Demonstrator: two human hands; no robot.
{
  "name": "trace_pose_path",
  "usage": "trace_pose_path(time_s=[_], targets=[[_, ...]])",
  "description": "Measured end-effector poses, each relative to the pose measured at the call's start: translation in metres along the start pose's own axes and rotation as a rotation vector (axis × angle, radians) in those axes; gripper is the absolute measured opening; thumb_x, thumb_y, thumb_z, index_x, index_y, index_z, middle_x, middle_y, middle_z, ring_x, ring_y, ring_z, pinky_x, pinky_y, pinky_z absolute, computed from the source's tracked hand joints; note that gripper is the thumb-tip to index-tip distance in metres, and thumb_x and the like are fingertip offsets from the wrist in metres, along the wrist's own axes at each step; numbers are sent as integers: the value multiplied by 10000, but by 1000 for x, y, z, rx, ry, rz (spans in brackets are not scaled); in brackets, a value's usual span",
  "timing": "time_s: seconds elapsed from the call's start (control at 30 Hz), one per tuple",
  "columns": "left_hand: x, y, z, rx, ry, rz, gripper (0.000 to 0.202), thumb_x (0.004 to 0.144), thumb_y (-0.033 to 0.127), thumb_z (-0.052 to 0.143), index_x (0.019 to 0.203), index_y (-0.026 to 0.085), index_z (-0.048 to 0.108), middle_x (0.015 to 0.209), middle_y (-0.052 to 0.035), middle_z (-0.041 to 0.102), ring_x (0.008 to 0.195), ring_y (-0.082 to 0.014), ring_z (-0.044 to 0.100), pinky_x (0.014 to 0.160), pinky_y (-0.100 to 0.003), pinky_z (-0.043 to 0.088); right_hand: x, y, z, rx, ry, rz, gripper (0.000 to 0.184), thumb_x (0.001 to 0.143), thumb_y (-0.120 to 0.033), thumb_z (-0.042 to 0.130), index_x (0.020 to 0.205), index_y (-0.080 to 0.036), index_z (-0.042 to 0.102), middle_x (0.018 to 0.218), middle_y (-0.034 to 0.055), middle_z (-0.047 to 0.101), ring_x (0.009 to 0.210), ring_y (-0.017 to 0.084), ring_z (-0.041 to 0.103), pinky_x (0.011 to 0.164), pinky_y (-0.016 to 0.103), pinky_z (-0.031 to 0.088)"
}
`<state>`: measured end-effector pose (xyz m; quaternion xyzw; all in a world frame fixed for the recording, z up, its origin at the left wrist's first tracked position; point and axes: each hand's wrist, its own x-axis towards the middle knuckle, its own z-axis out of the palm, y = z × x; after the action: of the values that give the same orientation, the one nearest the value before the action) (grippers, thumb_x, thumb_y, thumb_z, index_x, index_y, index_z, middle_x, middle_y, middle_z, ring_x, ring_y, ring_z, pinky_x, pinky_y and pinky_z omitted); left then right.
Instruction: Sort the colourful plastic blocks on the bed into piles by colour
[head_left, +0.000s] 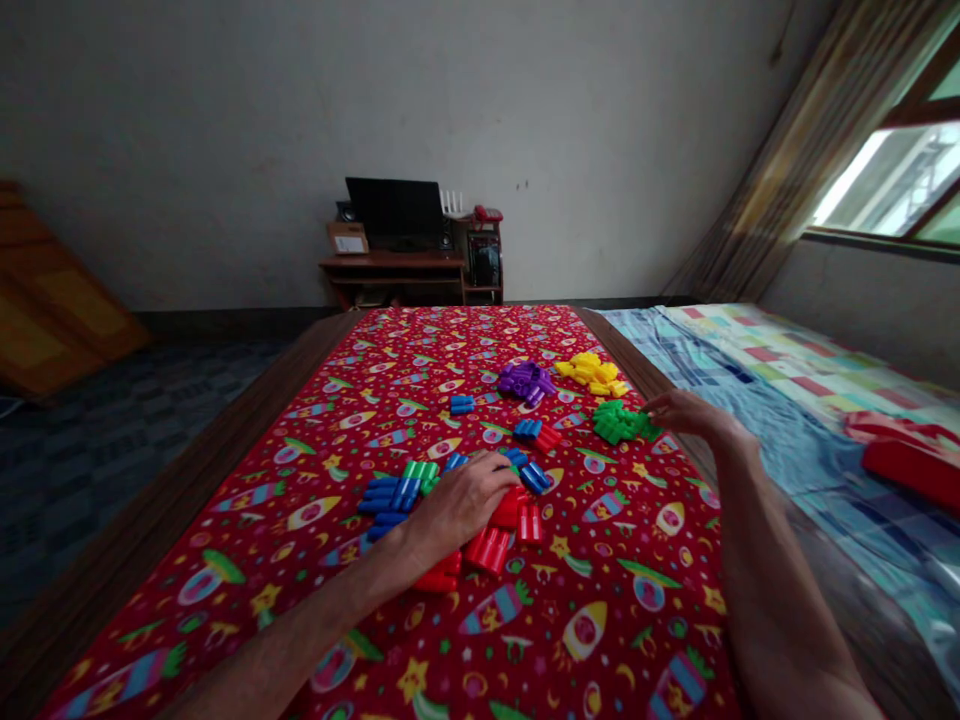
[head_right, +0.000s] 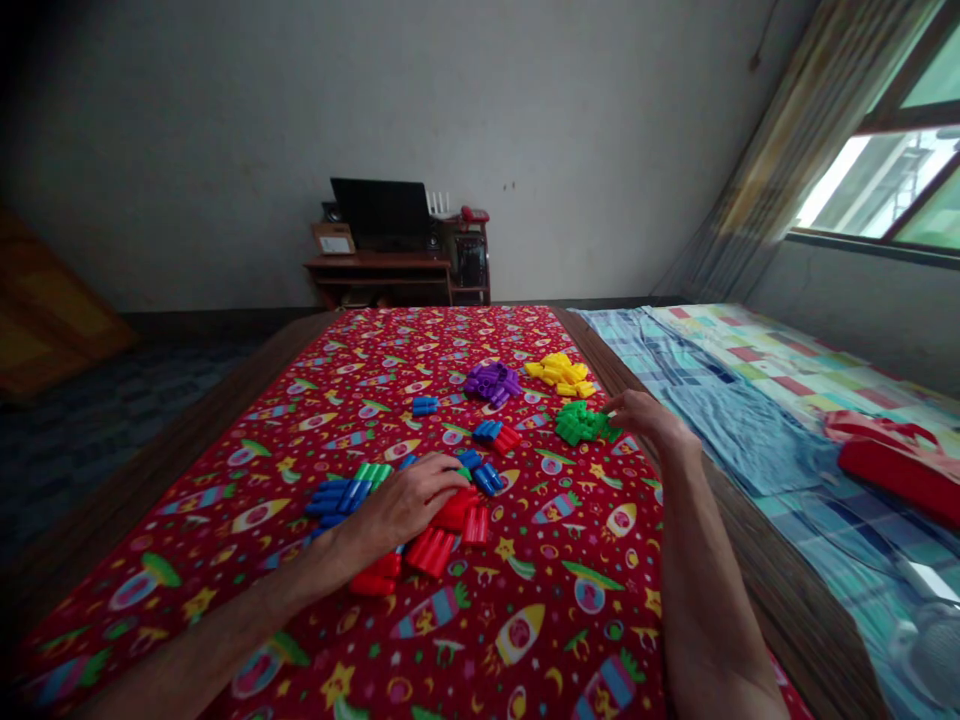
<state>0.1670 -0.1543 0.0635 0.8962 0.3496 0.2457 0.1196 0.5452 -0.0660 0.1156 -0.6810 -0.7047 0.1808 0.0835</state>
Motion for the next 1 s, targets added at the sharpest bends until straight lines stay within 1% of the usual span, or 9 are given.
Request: trace_pose_path(time_s=[0.13,0.27,0.4,0.5,0.6,0.7,0.8,0.93,1.0], targets=[[6,-13,-10,-61,88,-86,191,835,80,502,860,211,640,929,-45,692,911,-182,661,841,-304,528,5,0,11,14,-3,95,306,696,-59,600,947,-123,764,734,59,724,595,151,656,488,200,475],[12,-20,-28,-206,205,-267,80,790,176,566,855,219,549,853,-11,675,792,-169,669,768,-305,548,4,-4,4,-129,129,-12,162,735,-145,650,843,-169,767,785,50,736,683,157,663,570,210,465],[15,-23,-39,-494,295,-357,201,761,321,620,878,216,495,856,-12,667,817,-175,685,746,-305,570,-7,-44,1,-147,300,-86,207,852,-227,575,900,-144,758,818,88,735,735,174,656,648,243,450],[15,-19,-38,-595,322,-383,265,739,378,651,868,214,486,855,-12,663,839,-179,687,759,-309,573,-22,-102,22,112,337,-381,291,921,-307,517,1028,-143,732,873,87,734,748,161,644,663,243,446],[13,-10,-36,-575,330,-366,271,754,399,656,872,215,497,862,-14,665,838,-183,689,762,-310,572,-38,-157,53,363,89,-738,309,931,-360,522,1087,-165,704,822,37,721,655,123,606,590,215,419],[13,-4,-41,-460,285,-330,225,815,410,614,895,218,527,888,-25,685,826,-187,690,759,-310,565,-44,-178,67,347,68,-853,248,912,-322,554,1000,-156,717,684,2,666,553,89,519,537,200,357],[8,-15,-57,-183,202,-276,203,860,409,568,943,226,595,959,-47,704,905,-212,676,846,-339,536,-32,-155,54,269,222,-728,230,901,-313,551,930,-166,726,667,-1,657,560,98,523,550,207,353],[-18,-61,-77,170,41,-372,291,837,403,586,1056,224,656,1101,-88,702,1079,-258,624,991,-371,449,-4,-83,29,49,514,-247,264,875,-253,515,950,-153,748,784,78,721,692,177,621,631,253,407],[-35,-86,-82,243,-47,-476,358,810,390,597,1117,216,652,1171,-107,686,1127,-282,608,1001,-391,431,5,-49,26,-74,546,-48,300,855,-228,504,1008,-152,750,899,125,739,789,222,651,669,280,423]])
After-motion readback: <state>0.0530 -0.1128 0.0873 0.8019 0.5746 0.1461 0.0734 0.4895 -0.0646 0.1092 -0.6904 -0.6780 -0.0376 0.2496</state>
